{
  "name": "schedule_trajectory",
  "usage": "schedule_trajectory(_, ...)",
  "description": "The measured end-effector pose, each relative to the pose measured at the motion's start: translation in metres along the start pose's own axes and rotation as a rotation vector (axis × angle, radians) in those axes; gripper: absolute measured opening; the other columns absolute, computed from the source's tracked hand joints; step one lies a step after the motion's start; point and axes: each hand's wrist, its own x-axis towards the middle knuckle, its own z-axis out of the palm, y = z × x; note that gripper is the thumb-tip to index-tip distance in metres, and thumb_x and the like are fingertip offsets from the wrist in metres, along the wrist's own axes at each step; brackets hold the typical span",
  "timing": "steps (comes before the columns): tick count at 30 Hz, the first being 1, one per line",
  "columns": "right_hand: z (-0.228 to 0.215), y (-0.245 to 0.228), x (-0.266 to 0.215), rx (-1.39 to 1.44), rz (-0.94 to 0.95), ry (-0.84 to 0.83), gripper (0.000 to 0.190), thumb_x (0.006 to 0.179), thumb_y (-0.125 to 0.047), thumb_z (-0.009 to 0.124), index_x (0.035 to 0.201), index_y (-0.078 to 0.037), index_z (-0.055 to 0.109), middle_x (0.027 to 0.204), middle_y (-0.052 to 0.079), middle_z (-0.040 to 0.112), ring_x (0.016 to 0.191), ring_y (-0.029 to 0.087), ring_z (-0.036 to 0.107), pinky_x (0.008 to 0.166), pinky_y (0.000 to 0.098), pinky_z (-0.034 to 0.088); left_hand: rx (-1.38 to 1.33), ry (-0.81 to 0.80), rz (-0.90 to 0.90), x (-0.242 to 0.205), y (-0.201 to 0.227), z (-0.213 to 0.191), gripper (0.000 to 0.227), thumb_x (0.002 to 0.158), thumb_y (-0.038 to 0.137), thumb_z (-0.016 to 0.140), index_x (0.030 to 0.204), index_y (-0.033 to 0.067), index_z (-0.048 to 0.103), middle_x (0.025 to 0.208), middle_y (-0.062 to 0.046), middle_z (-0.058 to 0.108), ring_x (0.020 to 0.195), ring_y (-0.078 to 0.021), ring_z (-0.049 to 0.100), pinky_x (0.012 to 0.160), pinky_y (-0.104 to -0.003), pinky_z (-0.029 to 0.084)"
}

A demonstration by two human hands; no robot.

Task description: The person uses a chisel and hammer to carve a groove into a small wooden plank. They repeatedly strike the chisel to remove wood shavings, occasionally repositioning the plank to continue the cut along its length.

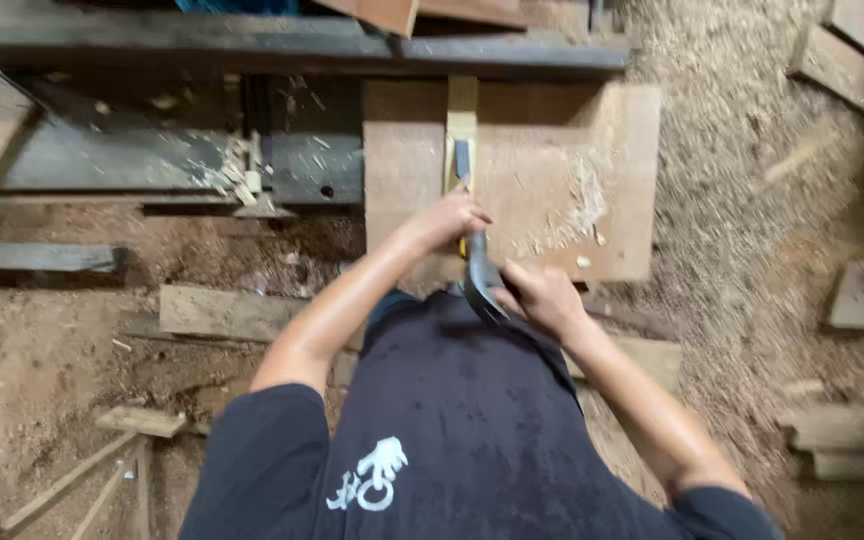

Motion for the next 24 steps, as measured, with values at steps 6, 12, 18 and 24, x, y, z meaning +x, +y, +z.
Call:
schedule_trajectory(6,-0.006,-0.003,-0.034,0.17,0.058,0.055,0.024,0.086,-0.018,0.073,0.098,-0.002,0.059,0.076,0.018,0.058,0.068,0.039,0.062,0.06,0.0439,0.048,0.175,0.408,-0.111,-0.023,0.042,-0.015,0.021,0.082,0.02,0.076,0.1,0.0106,0.074,0.112,-0.012,0.068,0.109,-0.031,0.066,0.104,-0.054,0.048)
schedule_trajectory(12,-0.01,-0.002,-0.049,0.26,0.149,0.088,0.019,0.09,-0.017,0.07,0.1,-0.002,0.062,0.071,0.016,0.057,0.06,0.033,0.059,0.058,0.0389,0.047,0.189,0.503,-0.443,-0.024,0.071,-0.031,0.022,0.091,0.028,0.078,0.101,0.0094,0.073,0.099,-0.008,0.058,0.084,-0.0233,0.064,0.068,-0.037,0.059)
schedule_trajectory(18,-0.016,0.003,-0.046,0.249,0.106,0.074,0.026,0.09,-0.023,0.072,0.093,-0.001,0.059,0.07,0.018,0.052,0.059,0.034,0.055,0.057,0.0394,0.045,0.079,0.445,-0.48,-0.016,0.087,-0.037,0.017,0.093,0.024,0.078,0.097,0.0079,0.073,0.1,-0.009,0.059,0.081,-0.0227,0.067,0.065,-0.036,0.057)
schedule_trajectory(24,-0.026,0.004,-0.044,0.228,0.004,0.057,0.029,0.09,-0.028,0.071,0.097,-0.001,0.061,0.072,0.017,0.055,0.063,0.036,0.06,0.058,0.0417,0.046,0.196,0.581,-0.33,-0.004,0.088,-0.038,0.017,0.09,0.023,0.075,0.097,0.0082,0.069,0.125,-0.012,0.065,0.104,-0.0294,0.069,0.085,-0.037,0.06)
